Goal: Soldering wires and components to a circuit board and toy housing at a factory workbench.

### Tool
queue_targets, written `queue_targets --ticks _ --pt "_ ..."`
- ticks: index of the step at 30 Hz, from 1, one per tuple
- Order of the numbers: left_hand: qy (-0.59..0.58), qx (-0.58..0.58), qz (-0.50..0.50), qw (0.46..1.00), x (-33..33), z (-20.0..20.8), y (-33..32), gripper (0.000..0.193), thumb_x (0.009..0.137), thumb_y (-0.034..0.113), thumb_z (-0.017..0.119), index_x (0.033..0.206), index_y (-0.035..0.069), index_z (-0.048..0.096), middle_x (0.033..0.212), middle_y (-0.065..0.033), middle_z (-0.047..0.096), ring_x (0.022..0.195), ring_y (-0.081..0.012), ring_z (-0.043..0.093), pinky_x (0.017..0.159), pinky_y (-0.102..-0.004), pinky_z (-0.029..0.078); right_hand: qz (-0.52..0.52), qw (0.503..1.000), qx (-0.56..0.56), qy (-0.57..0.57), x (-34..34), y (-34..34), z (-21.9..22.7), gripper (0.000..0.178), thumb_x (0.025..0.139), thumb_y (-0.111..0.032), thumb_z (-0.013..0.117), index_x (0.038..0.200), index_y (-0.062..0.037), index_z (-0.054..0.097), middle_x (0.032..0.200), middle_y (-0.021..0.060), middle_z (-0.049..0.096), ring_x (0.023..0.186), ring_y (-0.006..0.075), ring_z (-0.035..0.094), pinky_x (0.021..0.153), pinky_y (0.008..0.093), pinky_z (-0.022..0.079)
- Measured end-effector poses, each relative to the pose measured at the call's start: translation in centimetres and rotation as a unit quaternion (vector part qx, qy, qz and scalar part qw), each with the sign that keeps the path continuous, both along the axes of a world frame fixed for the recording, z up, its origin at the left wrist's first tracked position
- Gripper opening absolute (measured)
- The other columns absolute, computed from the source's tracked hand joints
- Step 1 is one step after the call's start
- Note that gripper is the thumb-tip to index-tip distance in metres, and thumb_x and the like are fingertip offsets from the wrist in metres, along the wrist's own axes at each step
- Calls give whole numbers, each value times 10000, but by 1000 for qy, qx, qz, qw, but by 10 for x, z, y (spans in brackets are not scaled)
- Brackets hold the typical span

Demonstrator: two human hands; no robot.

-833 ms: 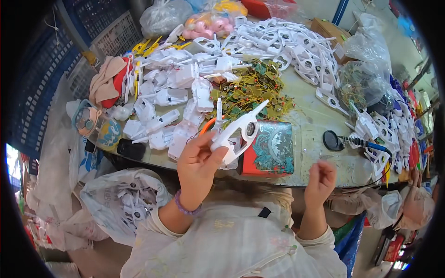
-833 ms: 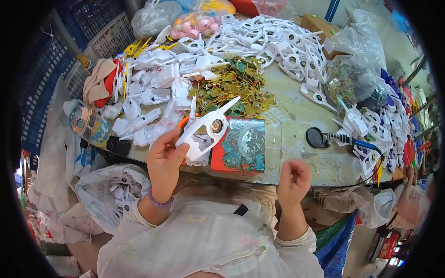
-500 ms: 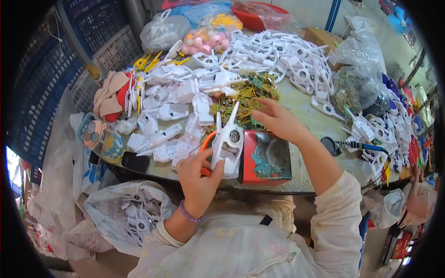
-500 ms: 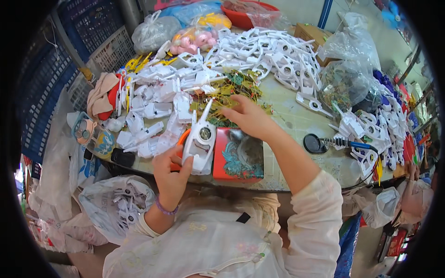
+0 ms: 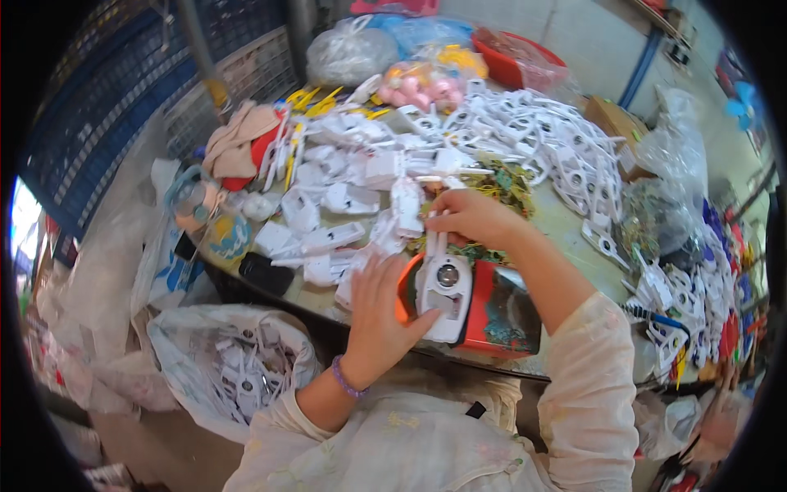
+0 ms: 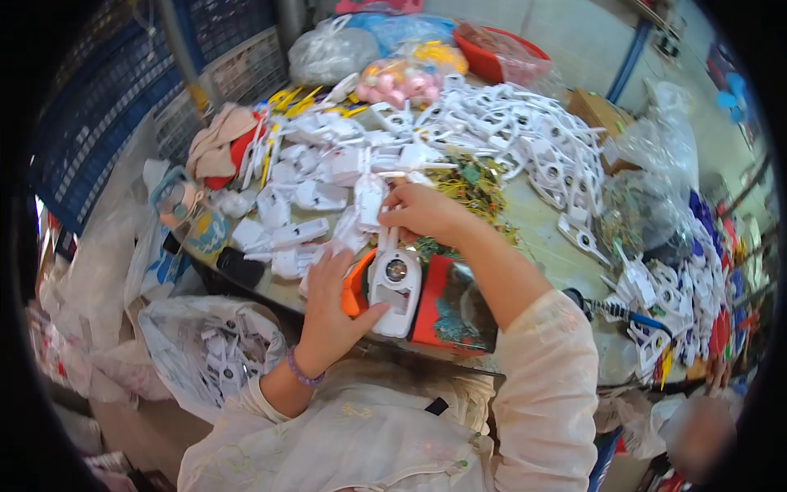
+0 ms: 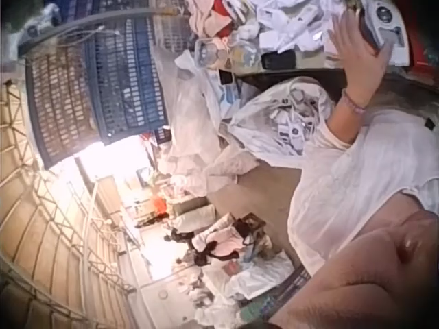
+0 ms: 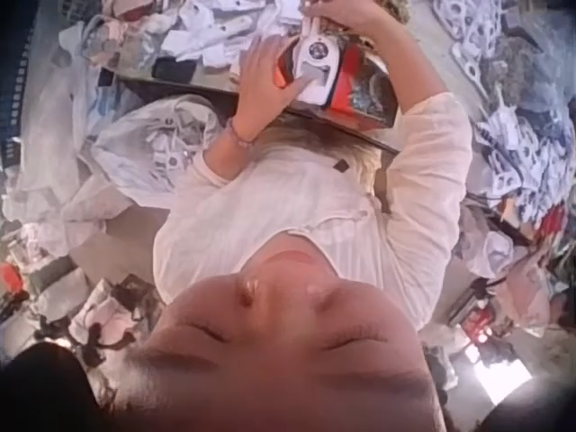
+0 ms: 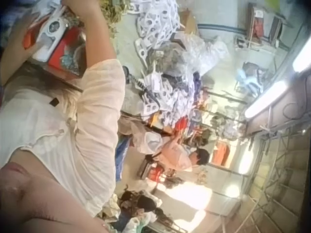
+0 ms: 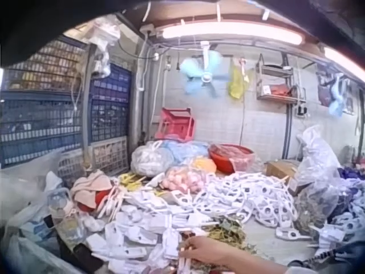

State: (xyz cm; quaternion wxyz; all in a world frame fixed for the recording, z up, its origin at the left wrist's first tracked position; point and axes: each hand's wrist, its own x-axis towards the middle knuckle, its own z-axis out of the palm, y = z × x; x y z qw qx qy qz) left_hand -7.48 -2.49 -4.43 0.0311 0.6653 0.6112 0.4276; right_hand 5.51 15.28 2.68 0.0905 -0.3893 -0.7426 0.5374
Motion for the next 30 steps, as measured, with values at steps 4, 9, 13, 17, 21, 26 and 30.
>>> queue_targets --ticks 4,9,13,17,21,26,30 --pt "-75 -8 -64 995 -9 18 -2 935 635 487 755 1326 4 350 1152 -194 537 1069 -348 512 994 -504 276 21 993 68 94 -1 -28 25 216 842 -152 631 999 -36 538 755 8 544 548 72 509 470 220 417" --pt "-339 -102 -200 914 0 32 -7 850 640 376 781 1285 -18 393 1014 -209 583 945 -312 580 807 -360 446 -18 983 110 144 23 -78 60 161 863 -58 561 1001 -24 485 785 22 525 521 38 492 422 177 387" --pt "-490 -225 -249 804 -34 34 -36 718 628 181 805 1245 18 475 1042 -96 613 914 -169 588 828 -283 465 -84 950 158 257 14 -132 53 479 804 -87 631 1217 8 407 1055 119 542 585 80 529 483 177 427" --pt "-290 -361 -111 879 -156 35 -106 669 576 191 843 1166 49 560 1038 -58 615 947 -142 576 827 -285 460 -64 915 249 311 75 -161 33 583 768 -254 698 1206 20 427 1099 179 534 583 138 536 535 206 434" --pt "-86 -496 13 864 -240 -6 -149 647 594 306 824 1113 8 578 1036 -129 623 957 -231 584 838 -309 439 -61 942 238 228 138 -167 5 606 811 -352 653 1194 56 422 1102 144 524 600 109 514 527 201 397" --pt "102 -504 234 825 -245 -80 -174 527 623 339 775 1025 38 615 995 -181 631 947 -322 589 790 -375 461 -178 906 289 253 159 -165 -38 412 811 -94 638 1170 9 463 1040 168 545 655 147 525 594 233 417" --pt "9 -384 155 910 -194 -9 -116 343 740 266 715 970 23 638 846 -114 651 777 -245 621 689 -332 486 -392 781 464 144 189 -182 -97 162 864 35 540 1024 28 560 962 80 564 811 116 515 707 228 425"
